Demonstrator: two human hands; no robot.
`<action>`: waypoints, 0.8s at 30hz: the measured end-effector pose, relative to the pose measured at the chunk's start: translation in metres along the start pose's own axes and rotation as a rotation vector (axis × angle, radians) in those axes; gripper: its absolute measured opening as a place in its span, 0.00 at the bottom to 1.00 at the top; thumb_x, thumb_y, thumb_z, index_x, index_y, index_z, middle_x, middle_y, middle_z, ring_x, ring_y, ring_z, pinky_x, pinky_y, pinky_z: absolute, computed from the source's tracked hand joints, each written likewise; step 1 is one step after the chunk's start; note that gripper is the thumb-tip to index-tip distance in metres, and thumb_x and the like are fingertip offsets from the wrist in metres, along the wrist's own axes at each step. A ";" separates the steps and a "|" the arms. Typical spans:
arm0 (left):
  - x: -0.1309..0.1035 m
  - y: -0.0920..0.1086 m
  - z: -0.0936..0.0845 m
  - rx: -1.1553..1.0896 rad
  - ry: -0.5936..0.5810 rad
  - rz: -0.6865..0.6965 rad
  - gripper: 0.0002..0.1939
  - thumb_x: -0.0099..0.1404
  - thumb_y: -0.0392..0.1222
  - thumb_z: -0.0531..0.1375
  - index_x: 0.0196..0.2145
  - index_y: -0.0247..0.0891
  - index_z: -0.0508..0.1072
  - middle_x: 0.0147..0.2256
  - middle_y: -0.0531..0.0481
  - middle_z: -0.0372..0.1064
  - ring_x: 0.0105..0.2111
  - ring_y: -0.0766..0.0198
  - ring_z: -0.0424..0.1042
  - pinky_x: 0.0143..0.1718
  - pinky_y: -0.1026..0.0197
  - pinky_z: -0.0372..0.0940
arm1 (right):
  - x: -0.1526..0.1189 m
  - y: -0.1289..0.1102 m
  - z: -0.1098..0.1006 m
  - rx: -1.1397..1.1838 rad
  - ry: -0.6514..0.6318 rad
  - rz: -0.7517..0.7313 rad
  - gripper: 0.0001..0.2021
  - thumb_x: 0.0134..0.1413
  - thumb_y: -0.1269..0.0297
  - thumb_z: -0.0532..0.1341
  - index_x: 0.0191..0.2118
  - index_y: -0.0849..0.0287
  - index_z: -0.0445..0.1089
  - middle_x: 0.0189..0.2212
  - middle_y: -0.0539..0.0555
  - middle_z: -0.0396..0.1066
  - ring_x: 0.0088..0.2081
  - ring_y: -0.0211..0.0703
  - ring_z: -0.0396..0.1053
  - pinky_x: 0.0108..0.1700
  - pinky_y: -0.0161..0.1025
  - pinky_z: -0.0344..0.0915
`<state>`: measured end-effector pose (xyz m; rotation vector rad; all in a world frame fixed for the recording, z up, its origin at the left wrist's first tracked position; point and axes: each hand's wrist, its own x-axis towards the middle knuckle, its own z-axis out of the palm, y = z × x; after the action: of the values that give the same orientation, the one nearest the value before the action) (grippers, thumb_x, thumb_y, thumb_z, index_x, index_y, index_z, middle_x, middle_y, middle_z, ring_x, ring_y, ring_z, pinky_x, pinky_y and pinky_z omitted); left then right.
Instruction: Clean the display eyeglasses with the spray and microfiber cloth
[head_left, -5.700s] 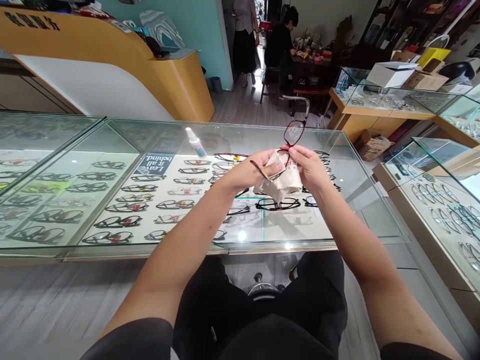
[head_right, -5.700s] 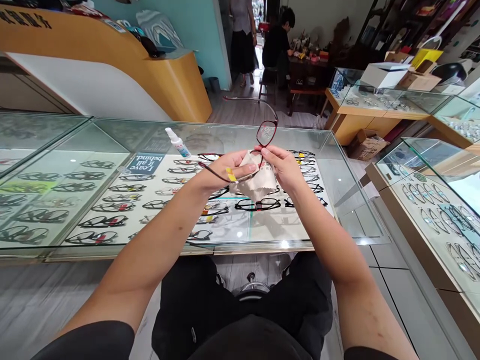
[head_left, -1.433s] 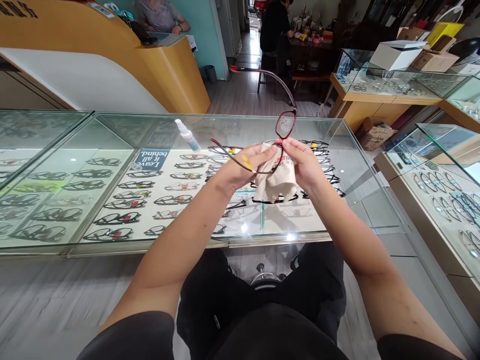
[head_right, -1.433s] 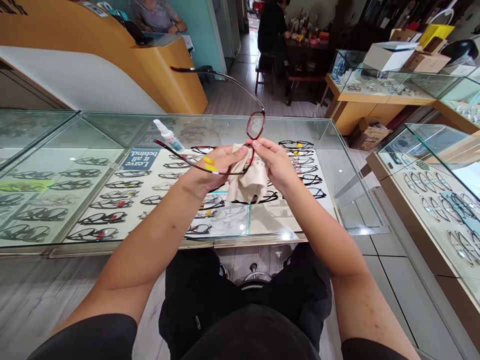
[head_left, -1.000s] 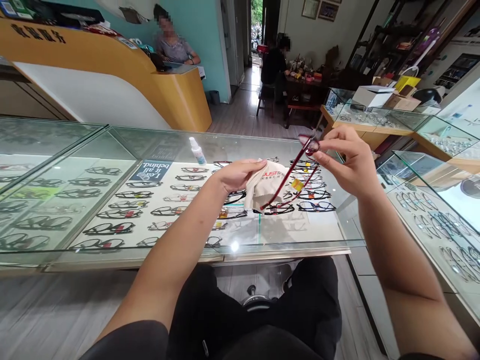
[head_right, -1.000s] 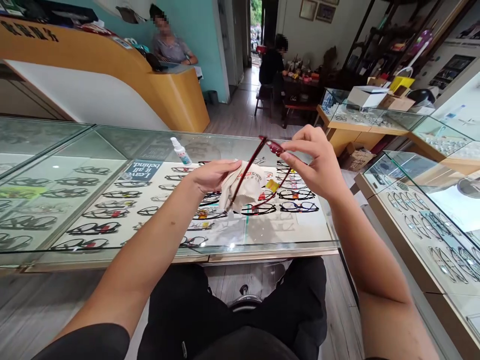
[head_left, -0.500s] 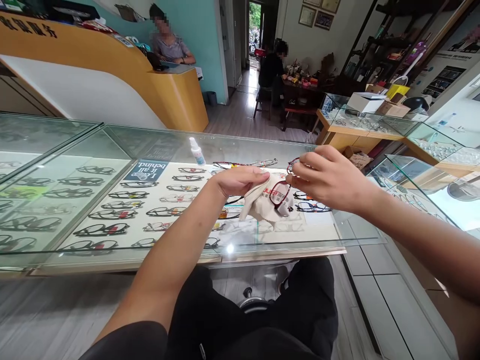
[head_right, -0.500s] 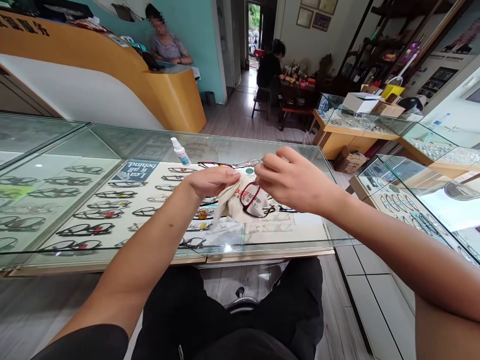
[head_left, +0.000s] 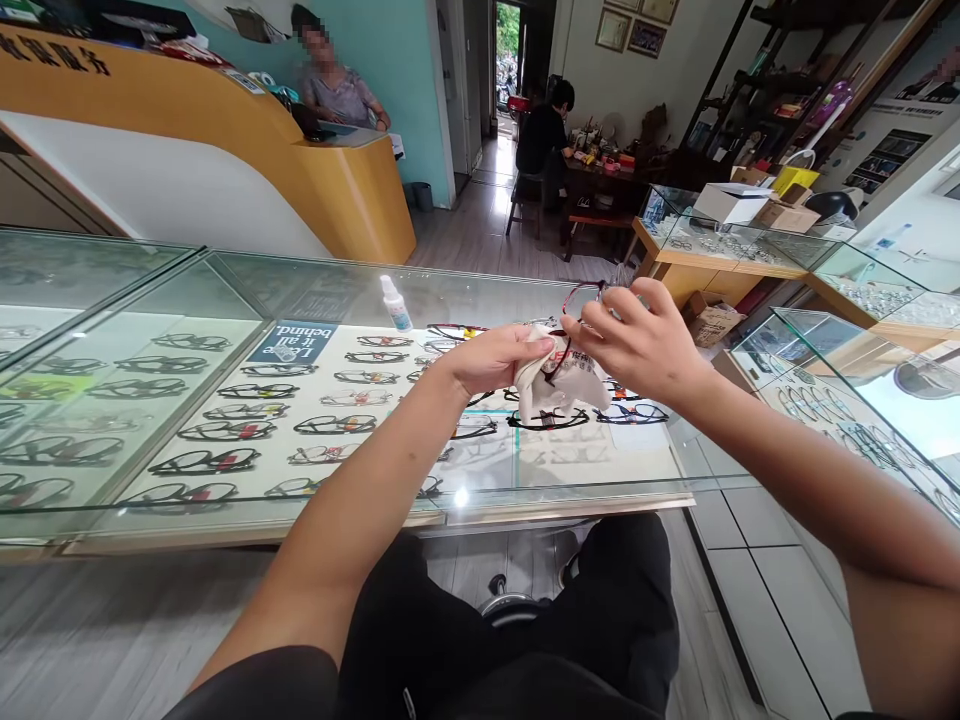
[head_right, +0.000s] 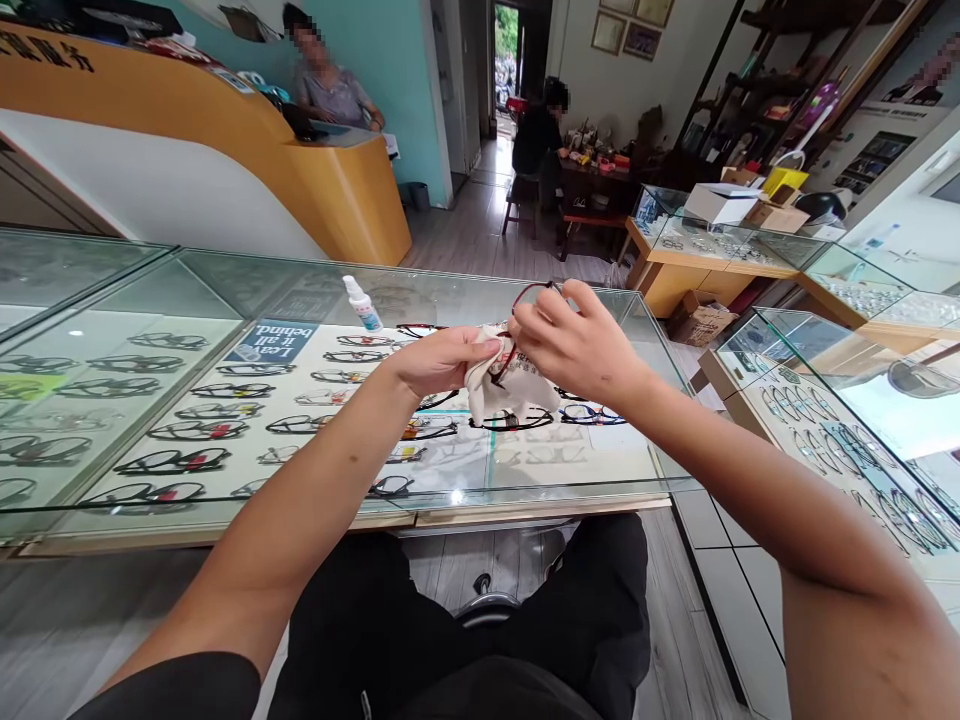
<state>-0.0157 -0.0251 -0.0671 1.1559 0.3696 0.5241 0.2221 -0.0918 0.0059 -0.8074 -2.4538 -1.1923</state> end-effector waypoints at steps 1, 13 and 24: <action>0.001 0.000 0.001 0.015 0.027 0.022 0.27 0.59 0.58 0.79 0.36 0.30 0.80 0.31 0.46 0.76 0.29 0.64 0.74 0.35 0.61 0.72 | -0.001 -0.003 0.003 0.038 0.001 0.124 0.14 0.79 0.66 0.54 0.52 0.51 0.78 0.40 0.54 0.78 0.44 0.50 0.67 0.51 0.52 0.59; 0.003 -0.004 0.011 0.401 0.264 0.218 0.30 0.65 0.65 0.72 0.47 0.33 0.80 0.38 0.48 0.76 0.35 0.64 0.69 0.37 0.63 0.64 | 0.009 -0.037 0.070 1.687 0.205 1.215 0.24 0.52 0.36 0.75 0.36 0.54 0.86 0.35 0.50 0.74 0.38 0.41 0.68 0.42 0.40 0.66; 0.019 -0.027 0.026 0.570 0.469 0.405 0.25 0.72 0.62 0.68 0.48 0.35 0.77 0.33 0.50 0.73 0.31 0.65 0.67 0.33 0.63 0.62 | -0.003 -0.063 0.086 1.940 0.402 1.271 0.17 0.57 0.41 0.76 0.39 0.47 0.88 0.41 0.50 0.84 0.48 0.44 0.77 0.53 0.42 0.72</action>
<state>0.0187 -0.0423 -0.0832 1.6709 0.7261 1.1001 0.1854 -0.0563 -0.0879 -0.8196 -1.1071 1.1989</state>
